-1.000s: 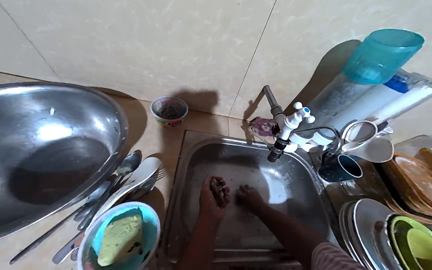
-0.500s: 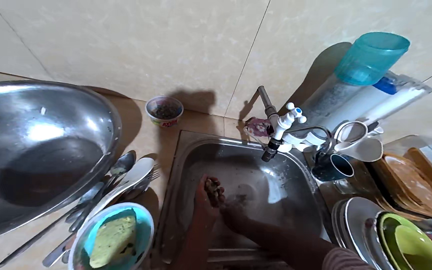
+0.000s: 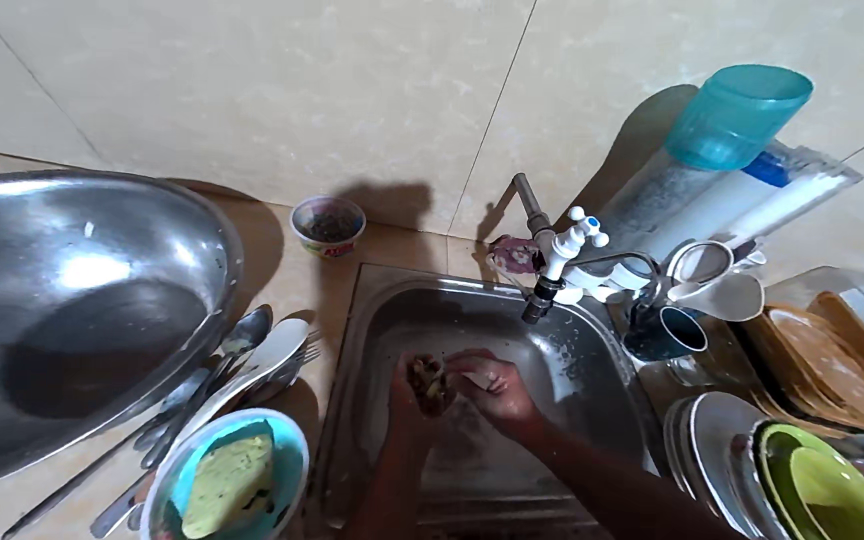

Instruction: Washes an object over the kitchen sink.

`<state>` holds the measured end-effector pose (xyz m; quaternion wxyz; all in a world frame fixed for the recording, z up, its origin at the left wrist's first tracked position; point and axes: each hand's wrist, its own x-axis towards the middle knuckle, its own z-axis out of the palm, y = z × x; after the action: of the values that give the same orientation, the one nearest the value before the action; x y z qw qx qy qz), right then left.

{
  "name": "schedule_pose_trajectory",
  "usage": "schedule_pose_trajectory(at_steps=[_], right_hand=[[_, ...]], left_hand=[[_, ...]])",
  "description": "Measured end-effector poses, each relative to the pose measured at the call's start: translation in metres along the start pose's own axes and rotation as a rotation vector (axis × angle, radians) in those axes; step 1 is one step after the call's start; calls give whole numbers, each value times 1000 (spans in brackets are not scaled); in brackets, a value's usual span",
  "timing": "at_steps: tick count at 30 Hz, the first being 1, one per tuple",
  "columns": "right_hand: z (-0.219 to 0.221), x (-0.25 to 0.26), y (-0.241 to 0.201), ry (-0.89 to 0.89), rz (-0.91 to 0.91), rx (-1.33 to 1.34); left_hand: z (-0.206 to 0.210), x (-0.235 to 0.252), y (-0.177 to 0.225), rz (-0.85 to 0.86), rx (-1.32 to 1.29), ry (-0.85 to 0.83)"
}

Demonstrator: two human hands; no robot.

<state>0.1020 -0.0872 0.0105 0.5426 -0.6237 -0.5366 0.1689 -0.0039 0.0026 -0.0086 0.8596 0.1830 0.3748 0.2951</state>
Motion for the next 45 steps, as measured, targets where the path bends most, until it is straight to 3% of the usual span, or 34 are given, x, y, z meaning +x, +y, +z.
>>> schedule_pose_trajectory(at_steps=[3,6,8,10,18,20,26,30,35,45], right_hand=[[1,7,39,79,151,-170],[-5,4,101,-226,489,-531],[-1,-6,138,-381,576,-714],[10,-13,159,-416,610,-856],[21,-6,147,-622,736,-937],[27,-10,154,-542,742,-932],[26,-6,148,-602,694,-944],[29,-10,171,-396,557,-1014],[31,-8,163,-453,645,-973],[28,-12,171,-386,580,-943]], left_hand=[[1,-3,4,-62,-4,-82],[3,-4,7,-91,8,-41],[2,-2,6,-89,4,-5],[2,-1,6,-82,-3,18],[4,-4,5,-89,-5,32],[4,-4,5,-94,-1,41],[4,-4,4,-113,-14,33],[6,0,8,-102,-23,44],[5,-3,2,-127,-17,46],[6,0,6,-124,-46,63]])
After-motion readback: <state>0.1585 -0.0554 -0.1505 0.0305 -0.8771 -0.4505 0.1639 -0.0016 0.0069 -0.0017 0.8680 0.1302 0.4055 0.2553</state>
